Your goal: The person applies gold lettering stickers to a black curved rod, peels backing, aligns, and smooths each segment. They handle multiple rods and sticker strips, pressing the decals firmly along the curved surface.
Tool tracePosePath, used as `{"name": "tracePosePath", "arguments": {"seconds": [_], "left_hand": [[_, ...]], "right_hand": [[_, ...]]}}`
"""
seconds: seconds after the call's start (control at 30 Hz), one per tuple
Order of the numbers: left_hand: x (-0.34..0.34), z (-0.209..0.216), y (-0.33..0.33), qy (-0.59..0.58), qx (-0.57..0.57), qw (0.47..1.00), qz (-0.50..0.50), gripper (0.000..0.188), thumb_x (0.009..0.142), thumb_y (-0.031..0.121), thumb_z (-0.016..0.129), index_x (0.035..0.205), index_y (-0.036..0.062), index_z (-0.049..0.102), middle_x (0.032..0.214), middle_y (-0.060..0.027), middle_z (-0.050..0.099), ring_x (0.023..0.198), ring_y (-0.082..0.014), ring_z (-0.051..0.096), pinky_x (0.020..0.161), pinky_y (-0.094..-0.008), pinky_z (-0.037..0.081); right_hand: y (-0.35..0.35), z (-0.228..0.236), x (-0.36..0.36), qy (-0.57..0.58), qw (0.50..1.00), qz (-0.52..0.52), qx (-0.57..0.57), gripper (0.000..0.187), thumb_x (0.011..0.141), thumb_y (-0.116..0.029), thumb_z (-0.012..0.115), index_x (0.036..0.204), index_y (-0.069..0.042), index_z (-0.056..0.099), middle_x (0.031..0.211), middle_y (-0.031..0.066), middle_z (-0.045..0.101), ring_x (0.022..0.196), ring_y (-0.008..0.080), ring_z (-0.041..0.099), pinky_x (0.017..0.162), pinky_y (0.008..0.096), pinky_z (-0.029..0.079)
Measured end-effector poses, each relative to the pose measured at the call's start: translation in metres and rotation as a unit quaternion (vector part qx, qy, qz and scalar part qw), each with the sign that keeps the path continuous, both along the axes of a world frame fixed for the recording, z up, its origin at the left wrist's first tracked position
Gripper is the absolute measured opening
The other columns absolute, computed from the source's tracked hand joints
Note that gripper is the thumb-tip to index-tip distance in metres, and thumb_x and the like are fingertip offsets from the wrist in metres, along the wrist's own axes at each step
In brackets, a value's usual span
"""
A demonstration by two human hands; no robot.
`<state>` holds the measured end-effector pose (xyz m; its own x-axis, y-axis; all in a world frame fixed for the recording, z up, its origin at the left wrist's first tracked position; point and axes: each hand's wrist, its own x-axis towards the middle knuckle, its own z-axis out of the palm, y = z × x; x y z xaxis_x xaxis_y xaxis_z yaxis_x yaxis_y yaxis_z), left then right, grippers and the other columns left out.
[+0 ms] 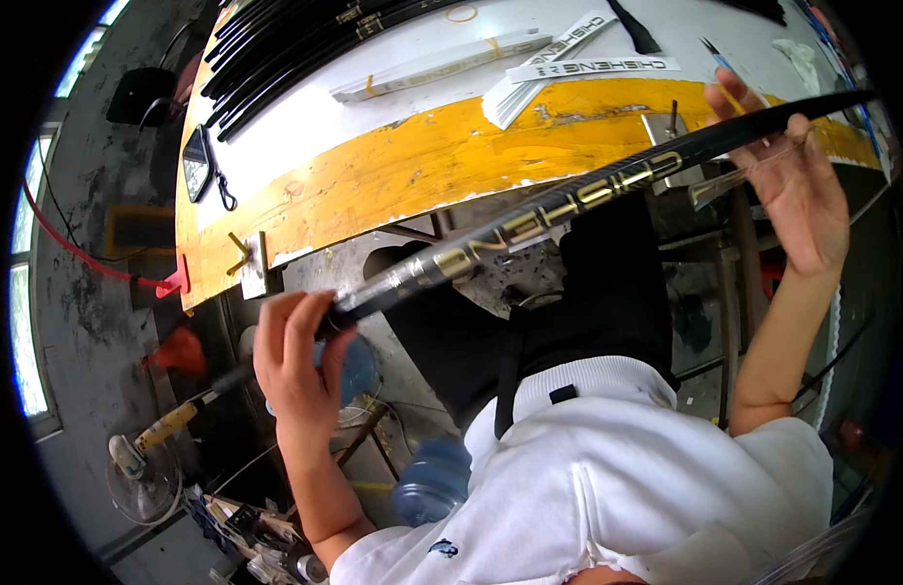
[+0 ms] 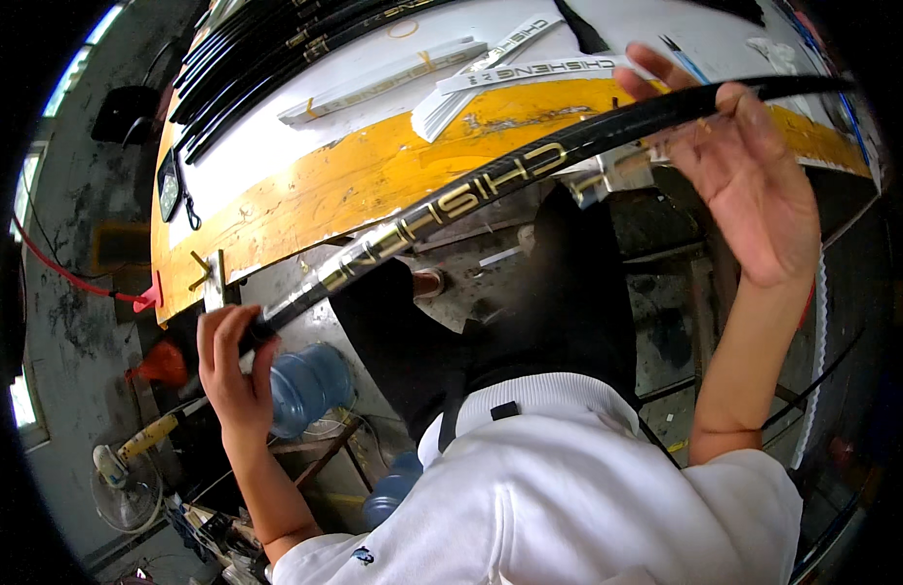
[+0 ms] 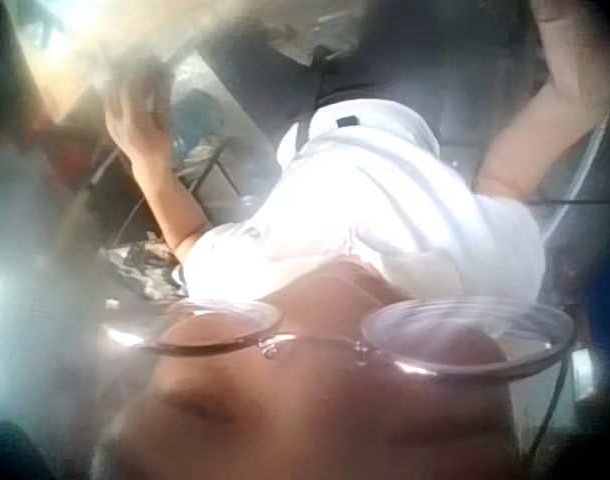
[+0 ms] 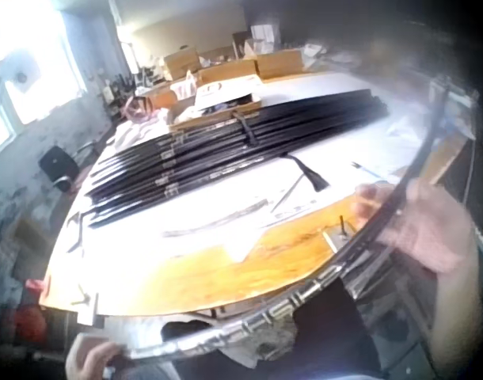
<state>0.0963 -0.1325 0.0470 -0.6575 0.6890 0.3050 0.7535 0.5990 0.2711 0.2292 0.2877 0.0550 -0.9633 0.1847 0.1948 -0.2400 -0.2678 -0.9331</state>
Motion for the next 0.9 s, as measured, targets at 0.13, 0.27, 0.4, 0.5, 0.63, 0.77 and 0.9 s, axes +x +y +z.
{"name": "tracePosePath", "arguments": {"seconds": [0.13,0.27,0.4,0.5,0.63,0.77,0.9], "left_hand": [[-0.025,-0.013,-0.004,0.095,-0.025,0.994,0.050,0.035,0.081,-0.003,0.062,0.115,0.0045,0.058,0.105,-0.0134,0.057,0.095,-0.0292,0.058,0.079,-0.0351,0.048],[-0.055,-0.030,-0.009,0.144,-0.025,0.987,0.067,0.037,0.081,-0.003,0.062,0.116,0.0075,0.059,0.107,-0.0123,0.057,0.098,-0.0295,0.058,0.082,-0.0365,0.048],[-0.075,-0.044,-0.013,0.166,-0.021,0.982,0.086,0.034,0.083,-0.001,0.062,0.116,0.0079,0.060,0.108,-0.0114,0.057,0.100,-0.0283,0.058,0.082,-0.0363,0.049],[-0.084,-0.049,-0.015,0.172,0.007,0.979,0.110,0.032,0.082,0.005,0.064,0.113,0.0108,0.063,0.106,-0.0083,0.058,0.098,-0.0264,0.057,0.088,-0.0376,0.045],[-0.096,-0.056,-0.021,0.175,0.006,0.979,0.100,0.032,0.084,0.000,0.062,0.115,0.0093,0.062,0.108,-0.0095,0.058,0.102,-0.0266,0.058,0.085,-0.0365,0.050],[-0.104,-0.068,-0.020,0.183,-0.009,0.979,0.087,0.034,0.081,-0.003,0.063,0.113,0.0090,0.063,0.106,-0.0095,0.061,0.101,-0.0270,0.058,0.091,-0.0393,0.046],[-0.105,-0.080,-0.020,0.151,0.015,0.982,0.110,0.036,0.079,-0.006,0.063,0.112,0.0082,0.063,0.107,-0.0106,0.061,0.101,-0.0277,0.058,0.094,-0.0406,0.045]], "right_hand": [[-0.022,-0.017,-0.006,-0.030,0.995,0.008,-0.100,0.025,0.096,-0.032,0.048,0.100,-0.011,0.063,0.142,0.0261,0.034,0.132,0.0360,0.038,0.110,0.0438,0.032],[-0.038,-0.033,-0.015,-0.039,0.992,0.006,-0.120,0.022,0.096,-0.027,0.049,0.100,-0.010,0.061,0.139,0.0270,0.038,0.129,0.0360,0.041,0.108,0.0439,0.035],[-0.045,-0.048,-0.034,-0.065,0.989,0.006,-0.134,0.019,0.097,-0.022,0.047,0.101,-0.008,0.058,0.134,0.0287,0.043,0.124,0.0331,0.047,0.108,0.0437,0.034],[-0.050,-0.057,-0.049,-0.084,0.983,0.006,-0.162,0.018,0.096,-0.021,0.048,0.101,-0.007,0.058,0.131,0.0294,0.046,0.122,0.0314,0.049,0.108,0.0429,0.036],[-0.052,-0.066,-0.059,-0.113,0.980,-0.004,-0.161,0.017,0.095,-0.019,0.050,0.102,-0.006,0.059,0.127,0.0294,0.050,0.117,0.0315,0.054,0.106,0.0429,0.038],[-0.048,-0.078,-0.064,-0.150,0.977,-0.016,-0.153,0.017,0.094,-0.017,0.053,0.104,-0.004,0.060,0.120,0.0288,0.056,0.110,0.0326,0.059,0.102,0.0453,0.042],[-0.056,-0.074,-0.069,-0.201,0.970,0.000,-0.134,0.018,0.094,-0.016,0.053,0.104,-0.001,0.058,0.109,0.0257,0.061,0.103,0.0325,0.063,0.091,0.0445,0.051]]}}
